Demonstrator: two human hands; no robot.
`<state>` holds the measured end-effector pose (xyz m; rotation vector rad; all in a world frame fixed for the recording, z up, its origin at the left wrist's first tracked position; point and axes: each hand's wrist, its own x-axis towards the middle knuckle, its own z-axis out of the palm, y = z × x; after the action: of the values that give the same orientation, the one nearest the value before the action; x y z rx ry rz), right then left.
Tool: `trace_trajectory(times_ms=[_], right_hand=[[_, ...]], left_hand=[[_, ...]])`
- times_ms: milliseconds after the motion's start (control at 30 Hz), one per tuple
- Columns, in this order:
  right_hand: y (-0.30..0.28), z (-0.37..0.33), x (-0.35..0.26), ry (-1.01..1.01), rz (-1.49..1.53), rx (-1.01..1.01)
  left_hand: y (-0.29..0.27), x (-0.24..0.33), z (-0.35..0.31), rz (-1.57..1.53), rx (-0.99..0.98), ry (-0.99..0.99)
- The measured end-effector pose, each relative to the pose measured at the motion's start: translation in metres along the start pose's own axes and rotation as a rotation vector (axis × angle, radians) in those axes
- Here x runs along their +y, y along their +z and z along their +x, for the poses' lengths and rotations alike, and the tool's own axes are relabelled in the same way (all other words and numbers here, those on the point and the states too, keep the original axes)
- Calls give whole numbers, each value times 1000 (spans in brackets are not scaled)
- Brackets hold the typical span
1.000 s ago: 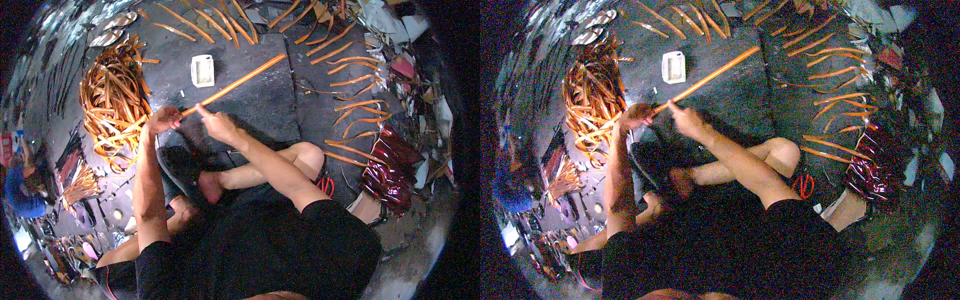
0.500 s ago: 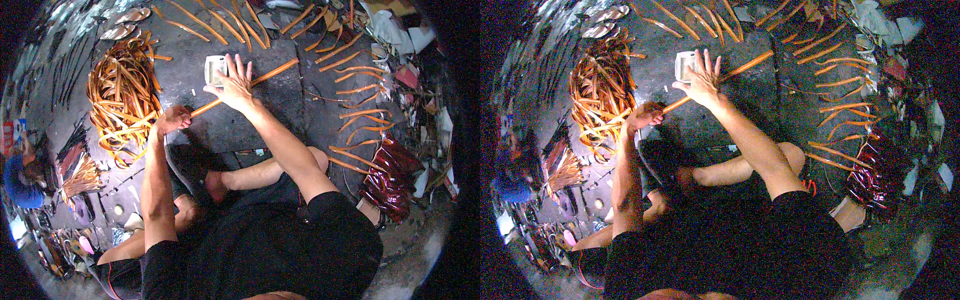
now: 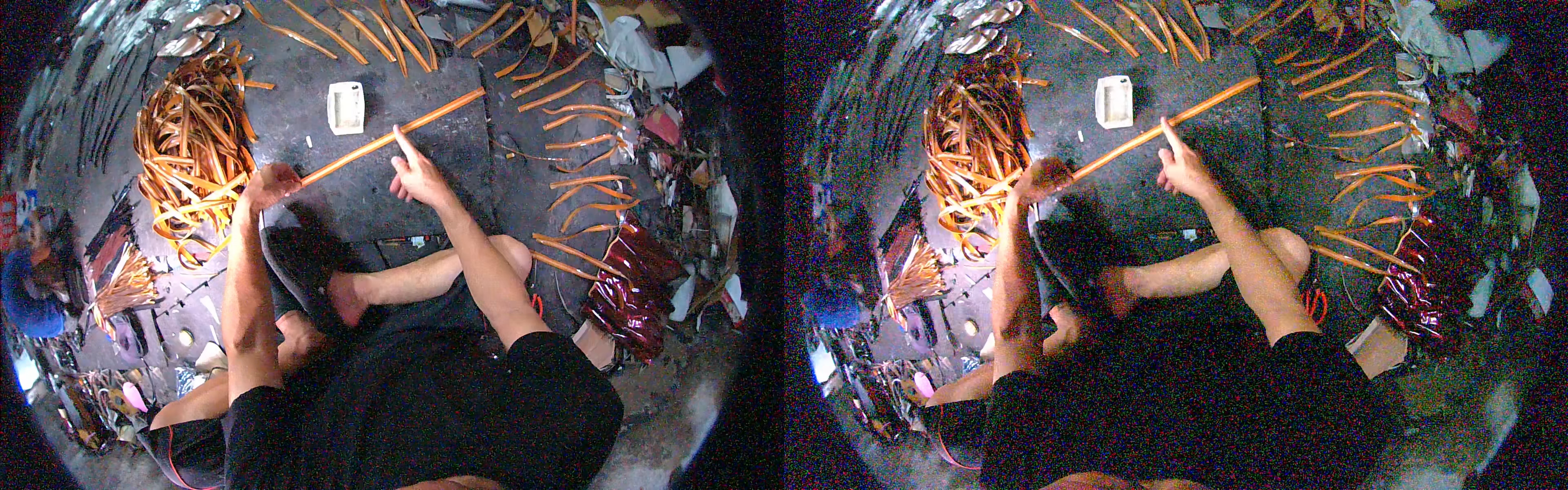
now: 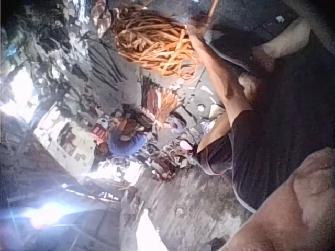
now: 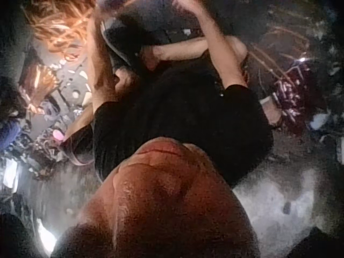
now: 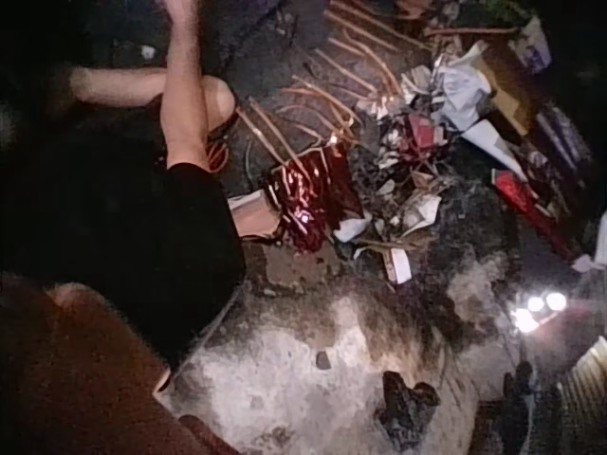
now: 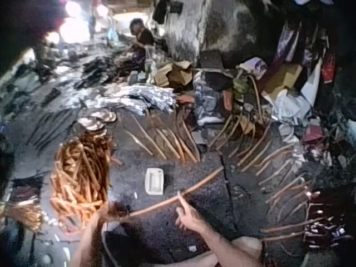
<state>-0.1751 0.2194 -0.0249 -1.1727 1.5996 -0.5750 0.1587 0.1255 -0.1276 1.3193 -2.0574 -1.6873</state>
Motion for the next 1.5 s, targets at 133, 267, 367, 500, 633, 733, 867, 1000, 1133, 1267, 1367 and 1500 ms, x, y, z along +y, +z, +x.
trace_trajectory(times_ms=[133,267,367,500,633,733,867,1000,1133,1267,1367,1500], right_hand=[[29,3,0,19,-322,-87],[117,21,23,-349,-631,-27],[168,21,2,-419,-683,-164],[185,2,-1,-489,-710,-272],[69,-16,-22,-283,-275,-589],[-32,-19,13,-345,-208,-470],[-121,-45,36,-52,-47,-372],[-110,-35,55,-65,157,-239],[-104,-15,54,-78,312,-143],[-114,-7,62,-122,315,-42],[-127,-9,62,-122,373,44],[-126,1,71,-158,442,102]], left_hand=[[5,20,-5,241,104,38],[-15,15,-11,394,204,-66],[-13,40,-7,247,228,62],[10,51,11,309,153,338],[40,63,11,310,276,63],[34,72,10,215,-15,209],[15,180,-2,-187,-224,46],[-1,333,-3,-58,51,226],[15,448,42,-44,269,530],[54,549,96,41,224,694],[84,588,157,74,91,792],[137,653,237,-23,-47,716]])
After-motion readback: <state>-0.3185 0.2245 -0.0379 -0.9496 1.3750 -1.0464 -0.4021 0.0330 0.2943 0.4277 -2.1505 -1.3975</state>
